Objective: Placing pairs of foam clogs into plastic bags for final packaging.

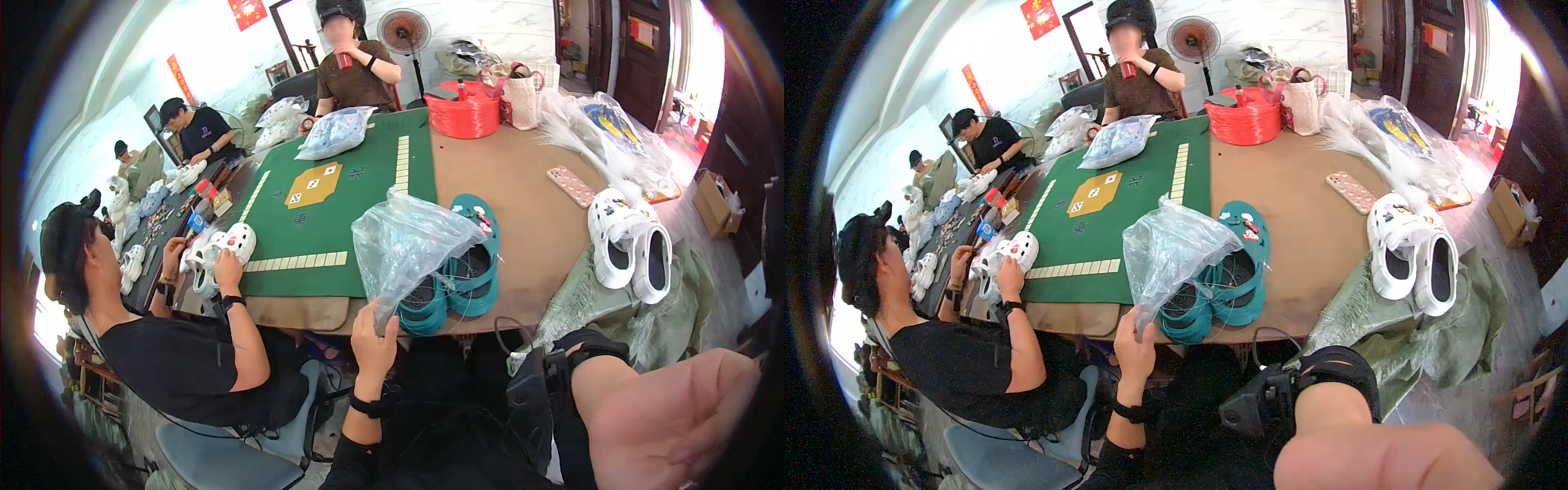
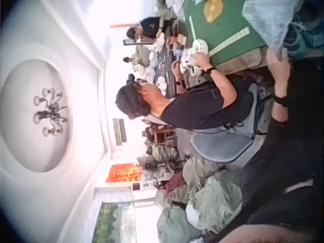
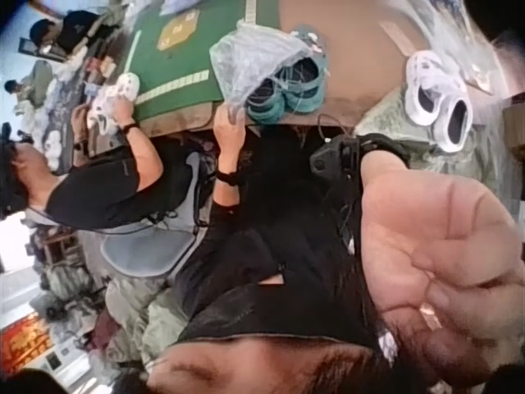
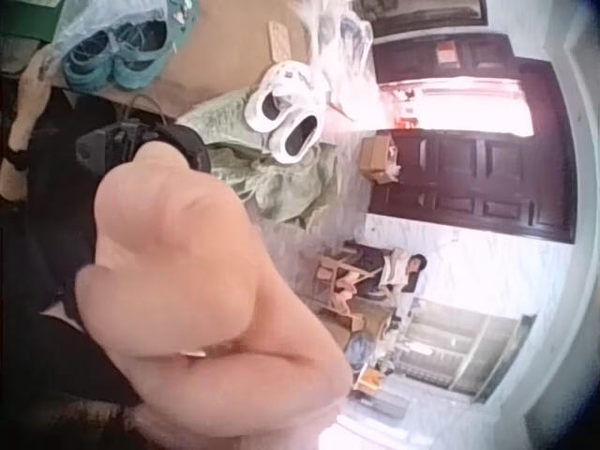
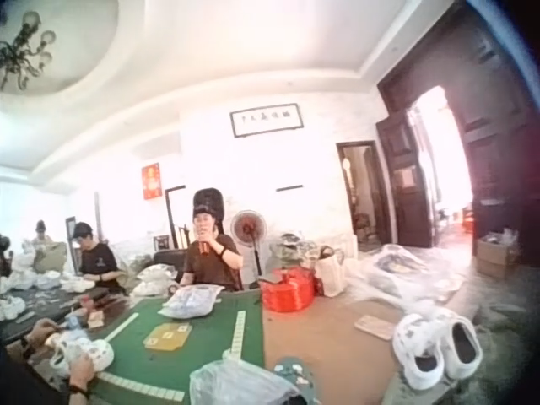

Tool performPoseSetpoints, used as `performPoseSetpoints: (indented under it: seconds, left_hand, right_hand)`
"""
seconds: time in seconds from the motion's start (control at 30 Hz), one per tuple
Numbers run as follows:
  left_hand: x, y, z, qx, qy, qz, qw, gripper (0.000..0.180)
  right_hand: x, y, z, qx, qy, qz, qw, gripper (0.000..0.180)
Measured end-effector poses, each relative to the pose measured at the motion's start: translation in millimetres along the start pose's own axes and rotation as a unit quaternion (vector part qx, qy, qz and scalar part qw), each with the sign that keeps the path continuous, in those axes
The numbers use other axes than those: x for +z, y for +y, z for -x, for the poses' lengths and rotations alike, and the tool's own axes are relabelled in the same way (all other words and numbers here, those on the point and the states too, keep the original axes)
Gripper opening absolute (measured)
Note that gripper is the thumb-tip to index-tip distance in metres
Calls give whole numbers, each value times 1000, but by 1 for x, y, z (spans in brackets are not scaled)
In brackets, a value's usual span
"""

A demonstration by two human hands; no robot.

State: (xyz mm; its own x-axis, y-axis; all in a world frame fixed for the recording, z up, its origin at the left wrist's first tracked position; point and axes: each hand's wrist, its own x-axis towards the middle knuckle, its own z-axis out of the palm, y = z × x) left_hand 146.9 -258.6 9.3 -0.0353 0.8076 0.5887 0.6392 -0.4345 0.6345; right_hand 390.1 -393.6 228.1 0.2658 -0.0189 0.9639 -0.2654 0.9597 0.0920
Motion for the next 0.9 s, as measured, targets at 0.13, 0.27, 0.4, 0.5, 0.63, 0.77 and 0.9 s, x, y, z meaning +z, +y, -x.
performPoseSetpoints:
  seconds: [0.13, 0.27, 0.4, 0.5, 0.63, 0.77, 0.9]
  left_hand:
    - [3, -1, 2, -40, 7, 57, 998, 32]
    - [3, -1, 4, -107, 5, 66, 992, 27]
    - [5, -7, 5, -116, 20, 81, 990, 26]
    - [3, -5, 2, -111, 23, 63, 992, 25]
    - [0, 0, -1, -92, 23, 49, 994, 23]
    - [0, 0, 0, -96, 22, 49, 994, 21]
    - [0, 1, 1, -89, 24, 31, 995, 21]
  right_hand:
    - [6, 7, -3, -30, 3, -13, 999, 34]
    - [17, 25, -13, -55, 10, -22, 998, 32]
    - [12, 9, -8, -82, 15, -46, 996, 31]
    - [15, 13, -10, -100, 19, -67, 993, 30]
    - [25, 17, -14, -125, 25, -79, 989, 29]
    - [28, 21, -20, -153, 28, -99, 983, 27]
    - [23, 28, -26, -178, 32, -120, 976, 26]
